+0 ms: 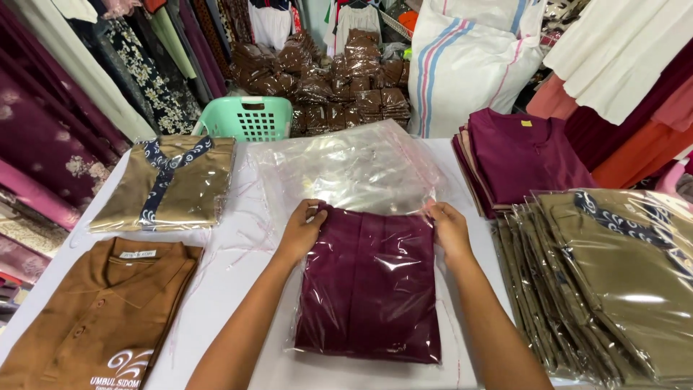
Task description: Packing folded shirts into individual plastic bags for storage or shipping.
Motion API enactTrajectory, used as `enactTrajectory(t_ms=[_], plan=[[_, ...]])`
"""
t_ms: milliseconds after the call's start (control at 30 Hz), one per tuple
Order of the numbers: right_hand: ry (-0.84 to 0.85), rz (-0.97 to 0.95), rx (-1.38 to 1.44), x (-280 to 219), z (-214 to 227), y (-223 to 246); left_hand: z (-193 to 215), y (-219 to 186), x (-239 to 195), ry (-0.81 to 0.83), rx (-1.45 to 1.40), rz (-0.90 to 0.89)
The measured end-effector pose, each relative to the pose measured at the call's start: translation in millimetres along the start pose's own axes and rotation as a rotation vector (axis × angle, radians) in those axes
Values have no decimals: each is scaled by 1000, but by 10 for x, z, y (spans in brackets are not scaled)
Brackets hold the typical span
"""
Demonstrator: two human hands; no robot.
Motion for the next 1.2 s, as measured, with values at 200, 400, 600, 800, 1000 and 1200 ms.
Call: enactTrajectory(t_ms=[200, 400, 600, 800, 1000, 1200], plan=[[-102, 156, -61, 72, -31, 39, -110, -85, 276, -157, 402, -61], [-144, 201, 8, 41, -11, 92, -1324, -447, 637, -22, 612, -696], [-55, 253, 106, 456, 211, -234, -2132, -323, 902, 316, 741, -596], [23, 355, -45, 159, 83, 146, -2180, -199, 1094, 332, 826, -660], [-5, 405, -325, 122, 103, 196, -2350, -201, 1074, 343, 1178, -835], [-69, 541, -511, 194, 163, 167, -2513, -113, 1023, 253, 1330, -1050]])
Point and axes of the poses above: each hand's wrist, its own x-axis towards the middle knuckle, its own z-axis out of the back of the hand, y = z × x, the point moved 8 cm from there along x, towards the middle knuckle, and after that the axes turned 7 degrees about y, right-handed, at the moved point
